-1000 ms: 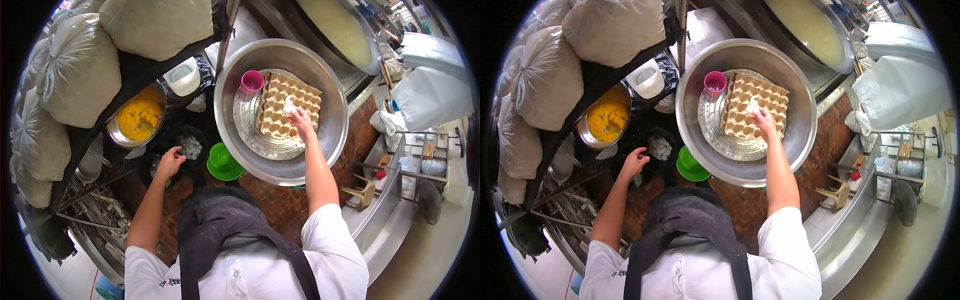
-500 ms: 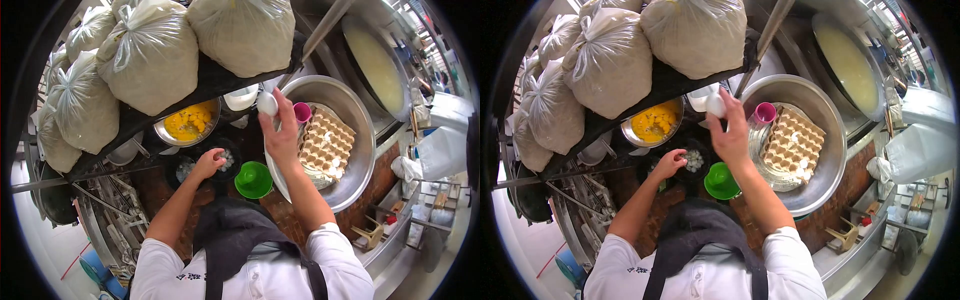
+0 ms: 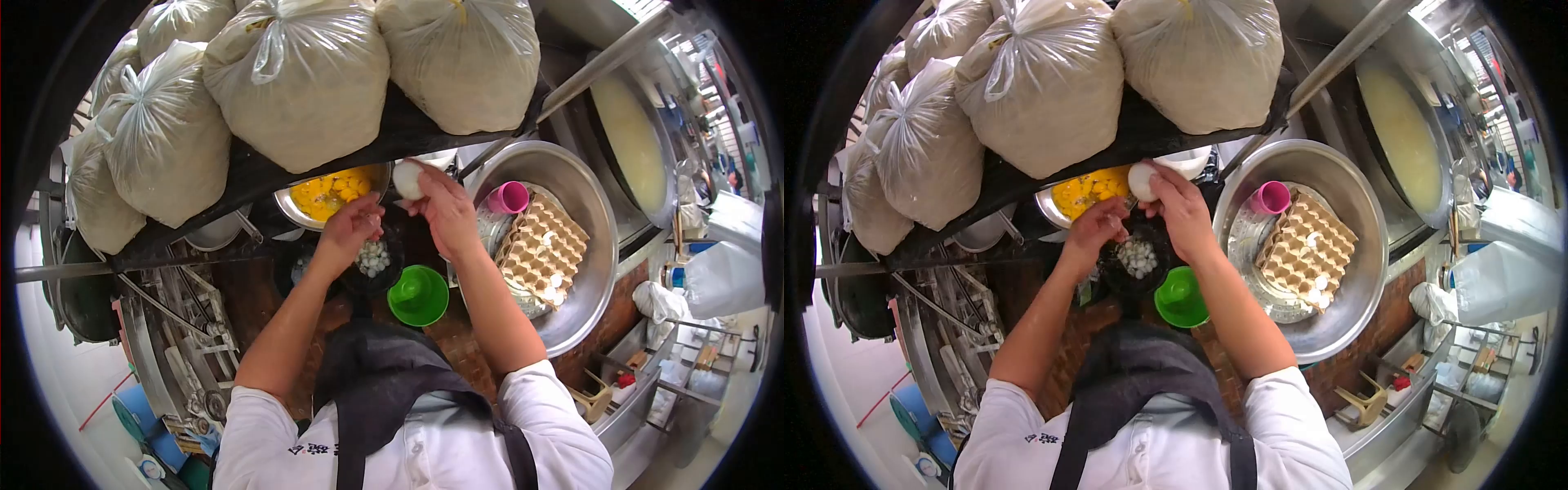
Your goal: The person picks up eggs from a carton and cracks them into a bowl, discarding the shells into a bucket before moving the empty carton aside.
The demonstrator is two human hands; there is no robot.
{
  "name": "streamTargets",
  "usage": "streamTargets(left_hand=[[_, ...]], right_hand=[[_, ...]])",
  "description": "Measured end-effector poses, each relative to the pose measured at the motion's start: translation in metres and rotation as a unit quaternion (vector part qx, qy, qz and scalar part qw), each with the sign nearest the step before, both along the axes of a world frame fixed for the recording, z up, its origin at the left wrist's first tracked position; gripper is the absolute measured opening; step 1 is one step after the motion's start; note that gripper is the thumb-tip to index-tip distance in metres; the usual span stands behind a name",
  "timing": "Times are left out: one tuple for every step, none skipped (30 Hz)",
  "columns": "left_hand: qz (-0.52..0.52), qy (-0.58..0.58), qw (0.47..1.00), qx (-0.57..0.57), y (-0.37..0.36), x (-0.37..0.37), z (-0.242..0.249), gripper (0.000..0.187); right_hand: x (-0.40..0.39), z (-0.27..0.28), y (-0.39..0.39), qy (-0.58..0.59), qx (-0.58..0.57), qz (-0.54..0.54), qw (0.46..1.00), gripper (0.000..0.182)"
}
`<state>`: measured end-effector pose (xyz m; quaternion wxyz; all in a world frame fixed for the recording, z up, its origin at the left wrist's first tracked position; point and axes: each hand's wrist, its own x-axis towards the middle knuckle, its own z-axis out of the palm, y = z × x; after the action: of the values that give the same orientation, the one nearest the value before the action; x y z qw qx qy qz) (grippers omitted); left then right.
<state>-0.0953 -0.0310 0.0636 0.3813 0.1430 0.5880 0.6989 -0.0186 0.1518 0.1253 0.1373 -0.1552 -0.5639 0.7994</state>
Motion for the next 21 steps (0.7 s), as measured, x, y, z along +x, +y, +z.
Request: streamTargets(left_hand=[[-0.008,0.021,1.000,0.016,-0.002,-0.005,0.010,0.048],[-0.016,0.041,0.999,0.032,-0.005,-0.010,0.018,0.049],[-0.025,0.062,0.997,0.047,-0.007,-0.016,0.021,0.050],[-0.038,0.047,0.997,0.054,-0.007,-0.024,0.017,0.050],[-0.045,0.047,0.998,0.027,-0.009,-0.029,0.016,0.050],[-0.052,0.046,0.998,0.000,-0.011,-0.035,0.015,0.050],[-0.059,0.046,0.997,-0.027,-0.014,-0.040,0.013,0.050],[-0.052,0.046,0.997,-0.037,-0.017,-0.045,0.002,0.046],[-0.049,0.073,0.994,-0.059,-0.019,-0.049,0.001,0.045],[-0.046,0.100,0.991,-0.082,-0.020,-0.052,0.001,0.043],[-0.043,0.127,0.986,-0.103,-0.021,-0.055,0.001,0.042],[-0.033,0.162,0.977,-0.134,-0.023,-0.058,-0.004,0.041],[-0.024,0.176,0.973,-0.146,-0.023,-0.060,-0.005,0.042],[-0.015,0.190,0.969,-0.158,-0.023,-0.061,-0.006,0.043],[-0.006,0.205,0.964,-0.170,-0.022,-0.062,-0.007,0.044],[0.002,0.214,0.960,-0.181,-0.021,-0.063,-0.010,0.044],[0.009,0.224,0.955,-0.192,-0.021,-0.063,-0.014,0.045],[0.017,0.233,0.951,-0.203,-0.020,-0.063,-0.015,0.045],[0.018,0.238,0.948,-0.209,-0.020,-0.063,-0.015,0.044],[0.020,0.243,0.946,-0.215,-0.020,-0.062,-0.016,0.044],[0.022,0.248,0.943,-0.221,-0.021,-0.061,-0.015,0.043]], right_hand=[[0.003,-0.001,-0.001,-0.035,-0.145,0.073,0.986,0.040],[-0.001,-0.014,-0.002,-0.042,-0.177,0.111,0.977,0.042],[-0.004,-0.015,-0.007,-0.075,-0.162,0.112,0.977,0.043],[-0.009,-0.016,-0.014,-0.106,-0.147,0.114,0.977,0.044],[-0.014,-0.017,-0.019,-0.137,-0.132,0.116,0.975,0.046],[-0.018,-0.021,-0.023,-0.136,-0.121,0.111,0.977,0.049],[-0.022,-0.023,-0.025,-0.138,-0.107,0.122,0.977,0.049],[-0.024,-0.024,-0.027,-0.141,-0.093,0.132,0.977,0.050],[-0.027,-0.025,-0.028,-0.144,-0.078,0.142,0.976,0.050],[-0.029,-0.030,-0.029,-0.132,-0.050,0.159,0.977,0.051],[-0.032,-0.040,-0.030,-0.118,-0.021,0.177,0.977,0.053],[-0.036,-0.049,-0.030,-0.104,0.009,0.194,0.975,0.055],[-0.039,-0.058,-0.031,-0.095,0.048,0.194,0.975,0.056],[-0.042,-0.067,-0.033,-0.086,0.086,0.194,0.974,0.058],[-0.046,-0.070,-0.035,-0.076,0.124,0.193,0.970,0.060],[-0.050,-0.072,-0.036,-0.084,0.170,0.184,0.964,0.060],[-0.053,-0.075,-0.036,-0.093,0.216,0.174,0.956,0.060],[-0.056,-0.076,-0.037,-0.101,0.261,0.164,0.946,0.059],[-0.057,-0.078,-0.037,-0.105,0.285,0.160,0.939,0.058],[-0.059,-0.079,-0.037,-0.109,0.309,0.155,0.932,0.057],[-0.059,-0.079,-0.037,-0.114,0.332,0.151,0.924,0.056]])
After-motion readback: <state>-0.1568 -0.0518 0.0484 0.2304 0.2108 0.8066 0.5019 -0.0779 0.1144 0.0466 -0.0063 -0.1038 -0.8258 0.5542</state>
